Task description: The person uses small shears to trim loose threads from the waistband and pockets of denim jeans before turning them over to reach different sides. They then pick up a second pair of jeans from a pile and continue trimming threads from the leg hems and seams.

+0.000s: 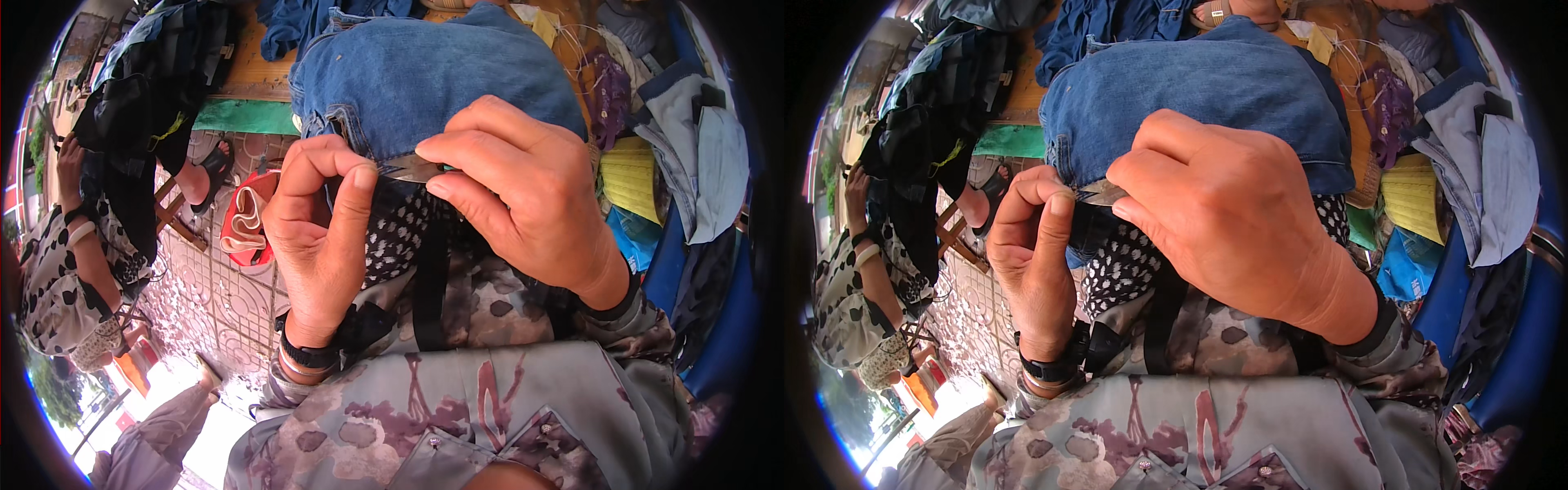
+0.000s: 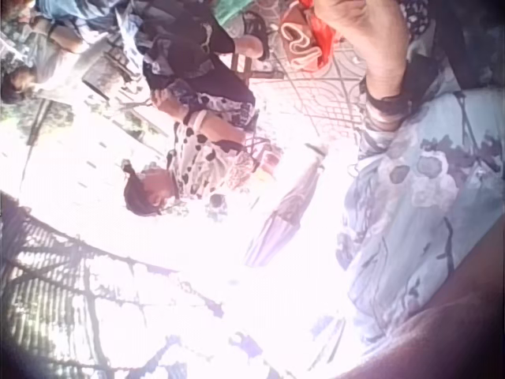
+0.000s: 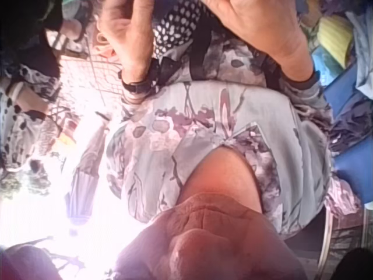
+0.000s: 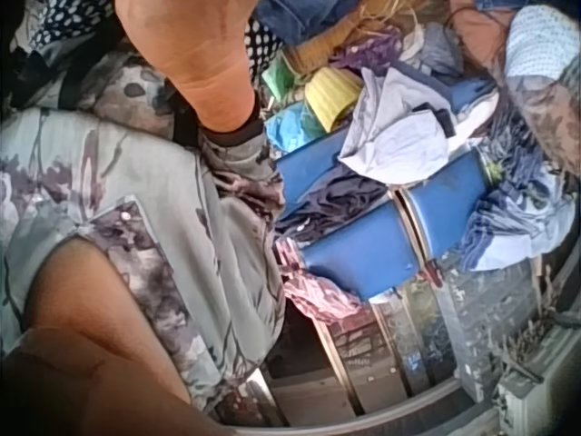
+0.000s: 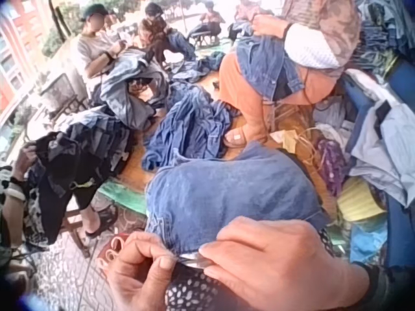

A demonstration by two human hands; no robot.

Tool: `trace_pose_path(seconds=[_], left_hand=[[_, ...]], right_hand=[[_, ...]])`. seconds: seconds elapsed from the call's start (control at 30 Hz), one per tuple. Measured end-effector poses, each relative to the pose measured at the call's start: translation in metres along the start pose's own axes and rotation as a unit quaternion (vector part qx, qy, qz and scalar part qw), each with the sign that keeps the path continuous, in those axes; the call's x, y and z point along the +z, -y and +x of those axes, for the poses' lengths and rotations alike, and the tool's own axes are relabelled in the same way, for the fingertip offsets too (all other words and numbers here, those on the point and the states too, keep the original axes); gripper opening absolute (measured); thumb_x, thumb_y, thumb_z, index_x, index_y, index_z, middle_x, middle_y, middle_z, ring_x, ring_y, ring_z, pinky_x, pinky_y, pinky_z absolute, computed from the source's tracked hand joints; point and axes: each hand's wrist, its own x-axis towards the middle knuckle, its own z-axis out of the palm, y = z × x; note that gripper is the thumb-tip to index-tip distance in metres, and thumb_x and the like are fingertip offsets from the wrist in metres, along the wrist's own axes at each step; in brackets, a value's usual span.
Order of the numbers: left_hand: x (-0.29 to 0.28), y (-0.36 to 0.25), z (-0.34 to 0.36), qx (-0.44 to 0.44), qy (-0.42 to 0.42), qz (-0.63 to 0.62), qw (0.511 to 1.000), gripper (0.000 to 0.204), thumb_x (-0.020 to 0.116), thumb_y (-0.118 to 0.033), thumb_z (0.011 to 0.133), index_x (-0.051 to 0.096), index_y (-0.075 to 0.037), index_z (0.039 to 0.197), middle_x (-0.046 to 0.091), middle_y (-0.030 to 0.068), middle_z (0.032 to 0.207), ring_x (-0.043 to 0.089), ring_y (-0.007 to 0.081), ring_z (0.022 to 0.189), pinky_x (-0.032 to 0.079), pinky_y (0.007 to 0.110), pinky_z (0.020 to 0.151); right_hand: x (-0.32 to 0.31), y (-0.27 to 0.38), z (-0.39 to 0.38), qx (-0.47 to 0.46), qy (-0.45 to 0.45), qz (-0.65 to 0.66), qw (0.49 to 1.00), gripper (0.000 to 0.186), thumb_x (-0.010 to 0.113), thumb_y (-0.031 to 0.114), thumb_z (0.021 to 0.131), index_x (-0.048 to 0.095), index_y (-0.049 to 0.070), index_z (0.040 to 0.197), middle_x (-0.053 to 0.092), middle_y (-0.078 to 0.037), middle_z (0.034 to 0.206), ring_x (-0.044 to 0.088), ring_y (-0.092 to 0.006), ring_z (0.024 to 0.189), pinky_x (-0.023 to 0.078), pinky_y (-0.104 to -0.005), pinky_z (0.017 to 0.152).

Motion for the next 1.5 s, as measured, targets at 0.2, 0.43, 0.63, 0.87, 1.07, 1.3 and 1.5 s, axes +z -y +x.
trace_pose_path(seconds=[0.2,0.43,0.63,0.87,1.07,1.3,1.5], left_hand=[[0.000,-0.003,0.001,0.025,0.006,0.047,0.999,0.006,0.062,0.000,0.082,0.056,-0.001,0.083,0.053,0.0050,0.088,0.048,0.0128,0.083,0.038,0.024,0.079],[-0.003,-0.001,0.001,0.038,0.022,0.073,0.996,0.006,0.061,0.000,0.082,0.056,-0.001,0.081,0.053,0.0049,0.086,0.048,0.0136,0.082,0.038,0.025,0.078],[0.001,-0.001,0.001,0.010,0.018,-0.001,1.000,0.006,0.061,0.000,0.082,0.055,-0.001,0.081,0.051,0.0037,0.084,0.048,0.0123,0.081,0.038,0.024,0.078],[-0.004,0.001,0.002,0.035,0.036,0.040,0.998,0.005,0.060,-0.001,0.085,0.056,-0.001,0.083,0.052,0.0015,0.086,0.047,0.0095,0.080,0.038,0.022,0.077],[-0.040,0.014,0.002,-0.064,-0.093,-0.163,0.980,0.017,0.051,-0.014,0.094,0.058,0.001,0.096,0.059,0.0080,0.097,0.058,0.0160,0.086,0.047,0.029,0.082],[-0.037,-0.005,-0.007,-0.081,-0.053,0.068,0.993,0.009,0.056,-0.008,0.091,0.058,0.000,0.089,0.055,-0.0001,0.082,0.049,0.0054,0.075,0.040,0.020,0.068],[-0.013,-0.002,0.008,-0.051,0.055,0.111,0.991,0.009,0.063,-0.007,0.086,0.061,0.001,0.083,0.054,-0.0032,0.076,0.048,0.0032,0.070,0.037,0.017,0.062]], right_hand=[[-0.002,0.002,0.005,0.001,0.036,-0.033,0.999,0.018,0.070,0.003,0.070,0.064,0.000,0.086,0.059,-0.010,0.077,0.059,-0.0254,0.063,0.046,-0.0321,0.053],[-0.002,0.004,0.007,0.005,0.062,-0.043,0.997,0.016,0.070,0.003,0.070,0.064,0.000,0.085,0.058,-0.010,0.076,0.059,-0.0261,0.063,0.046,-0.0329,0.054],[-0.001,0.002,0.006,0.022,0.052,0.002,0.998,0.015,0.070,0.001,0.071,0.063,0.000,0.084,0.058,-0.010,0.075,0.059,-0.0254,0.062,0.045,-0.0318,0.053],[0.005,-0.003,0.006,0.016,0.047,0.028,0.998,0.013,0.069,0.001,0.072,0.063,0.000,0.084,0.059,-0.011,0.075,0.058,-0.0246,0.061,0.044,-0.0307,0.052],[0.000,-0.012,-0.006,0.081,0.008,0.156,0.984,0.015,0.067,0.004,0.079,0.064,-0.002,0.093,0.060,-0.008,0.082,0.056,-0.0123,0.067,0.043,-0.0220,0.057],[-0.001,-0.016,-0.012,0.103,-0.040,0.192,0.975,0.014,0.066,0.003,0.080,0.064,-0.001,0.092,0.059,-0.005,0.077,0.054,-0.0088,0.061,0.042,-0.0203,0.054],[0.000,-0.009,-0.007,0.085,-0.028,0.161,0.983,0.016,0.068,0.003,0.078,0.064,-0.001,0.093,0.059,-0.006,0.079,0.056,-0.0100,0.063,0.044,-0.0214,0.055]])
